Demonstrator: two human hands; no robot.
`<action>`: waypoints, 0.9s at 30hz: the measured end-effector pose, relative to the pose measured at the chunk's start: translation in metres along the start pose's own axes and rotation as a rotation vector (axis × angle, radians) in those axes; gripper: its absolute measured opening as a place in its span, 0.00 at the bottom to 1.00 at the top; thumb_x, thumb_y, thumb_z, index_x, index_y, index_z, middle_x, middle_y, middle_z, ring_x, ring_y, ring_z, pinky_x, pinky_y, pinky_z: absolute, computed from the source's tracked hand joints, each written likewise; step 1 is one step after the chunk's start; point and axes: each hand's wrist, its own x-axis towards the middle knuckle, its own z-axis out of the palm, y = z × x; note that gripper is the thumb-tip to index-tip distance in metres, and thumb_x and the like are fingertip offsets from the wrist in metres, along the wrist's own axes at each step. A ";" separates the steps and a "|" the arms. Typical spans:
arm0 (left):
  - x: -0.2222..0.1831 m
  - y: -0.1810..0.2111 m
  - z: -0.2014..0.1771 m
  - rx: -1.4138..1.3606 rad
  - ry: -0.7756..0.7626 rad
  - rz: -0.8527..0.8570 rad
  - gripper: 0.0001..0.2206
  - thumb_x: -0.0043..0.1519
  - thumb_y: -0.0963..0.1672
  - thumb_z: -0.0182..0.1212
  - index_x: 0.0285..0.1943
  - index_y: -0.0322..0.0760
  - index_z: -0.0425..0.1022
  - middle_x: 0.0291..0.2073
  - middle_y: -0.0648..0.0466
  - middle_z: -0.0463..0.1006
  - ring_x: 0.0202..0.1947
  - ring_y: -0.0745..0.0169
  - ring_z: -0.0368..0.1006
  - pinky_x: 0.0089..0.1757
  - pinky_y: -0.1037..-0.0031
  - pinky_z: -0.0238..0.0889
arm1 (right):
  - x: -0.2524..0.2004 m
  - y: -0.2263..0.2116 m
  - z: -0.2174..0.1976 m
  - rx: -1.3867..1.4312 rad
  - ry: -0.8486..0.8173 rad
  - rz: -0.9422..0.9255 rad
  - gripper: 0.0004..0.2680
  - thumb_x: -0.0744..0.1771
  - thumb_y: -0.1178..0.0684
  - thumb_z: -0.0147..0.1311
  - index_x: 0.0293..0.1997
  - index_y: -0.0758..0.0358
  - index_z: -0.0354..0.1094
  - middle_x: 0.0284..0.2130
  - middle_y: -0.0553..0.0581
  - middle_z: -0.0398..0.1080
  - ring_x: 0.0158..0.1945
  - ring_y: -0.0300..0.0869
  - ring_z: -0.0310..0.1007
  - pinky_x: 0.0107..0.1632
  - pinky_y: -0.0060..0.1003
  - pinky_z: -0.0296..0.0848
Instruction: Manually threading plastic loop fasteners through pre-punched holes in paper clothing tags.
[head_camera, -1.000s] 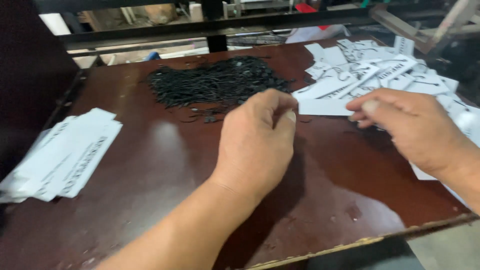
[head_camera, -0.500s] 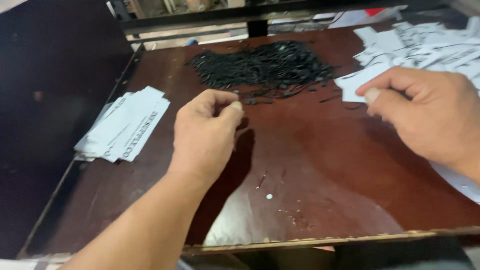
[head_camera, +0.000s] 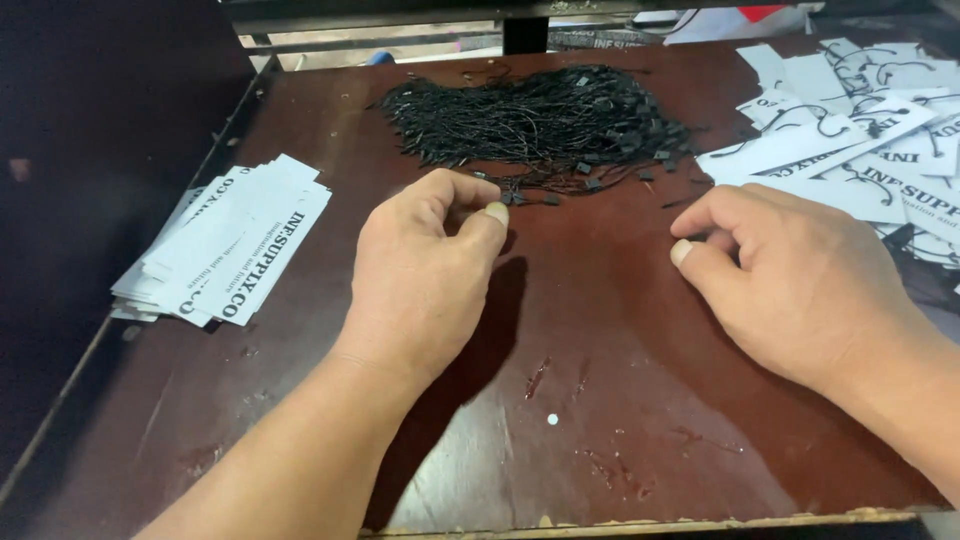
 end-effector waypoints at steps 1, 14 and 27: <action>0.000 0.000 0.000 -0.008 -0.003 -0.001 0.12 0.57 0.47 0.53 0.44 0.51 0.82 0.31 0.66 0.78 0.29 0.72 0.67 0.38 0.77 0.63 | 0.001 0.002 0.002 -0.008 0.001 0.000 0.09 0.67 0.44 0.48 0.45 0.42 0.75 0.29 0.37 0.78 0.46 0.39 0.74 0.49 0.43 0.70; -0.002 0.010 -0.001 0.096 0.007 -0.025 0.15 0.58 0.49 0.52 0.47 0.54 0.83 0.33 0.63 0.81 0.33 0.67 0.71 0.41 0.75 0.62 | 0.002 0.011 0.005 0.077 0.137 -0.115 0.08 0.65 0.44 0.50 0.42 0.42 0.76 0.35 0.40 0.76 0.41 0.44 0.76 0.46 0.45 0.71; -0.011 0.003 -0.001 0.038 0.001 -0.034 0.12 0.61 0.47 0.53 0.47 0.52 0.82 0.26 0.62 0.74 0.22 0.68 0.59 0.33 0.75 0.59 | 0.005 0.026 0.019 0.080 0.204 -0.192 0.09 0.65 0.46 0.51 0.46 0.46 0.76 0.39 0.47 0.73 0.47 0.48 0.73 0.47 0.49 0.70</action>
